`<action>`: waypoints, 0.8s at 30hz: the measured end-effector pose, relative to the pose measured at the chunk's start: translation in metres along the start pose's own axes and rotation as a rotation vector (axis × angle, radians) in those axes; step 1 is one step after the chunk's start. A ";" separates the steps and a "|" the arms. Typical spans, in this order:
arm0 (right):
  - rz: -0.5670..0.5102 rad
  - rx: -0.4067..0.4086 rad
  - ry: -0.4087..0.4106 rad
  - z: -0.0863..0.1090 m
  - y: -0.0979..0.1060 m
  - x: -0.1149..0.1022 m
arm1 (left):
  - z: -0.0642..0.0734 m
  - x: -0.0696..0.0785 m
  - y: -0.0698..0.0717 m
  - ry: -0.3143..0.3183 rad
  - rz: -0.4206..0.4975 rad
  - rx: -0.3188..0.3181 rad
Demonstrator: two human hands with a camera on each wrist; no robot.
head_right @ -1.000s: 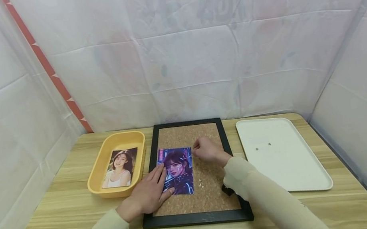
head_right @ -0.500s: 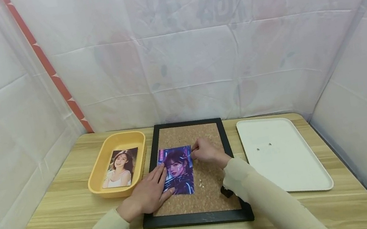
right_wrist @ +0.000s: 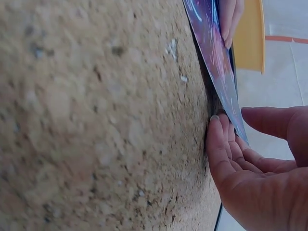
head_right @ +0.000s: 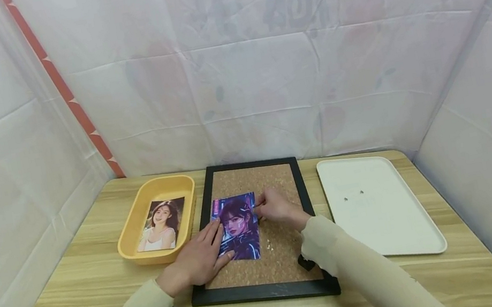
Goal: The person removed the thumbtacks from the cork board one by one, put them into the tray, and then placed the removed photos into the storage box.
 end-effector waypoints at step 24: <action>0.059 -0.001 0.008 0.007 -0.009 0.002 | 0.006 0.007 0.012 0.008 0.044 0.007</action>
Point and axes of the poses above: each hand's wrist, its own z-axis away from the middle knuckle, its own y-axis out of the back of the hand, x = y × z, the point moved 10 cm from there along -z, towards the middle knuckle, and after that the axes turned 5 degrees about x, right-handed, at the moved point
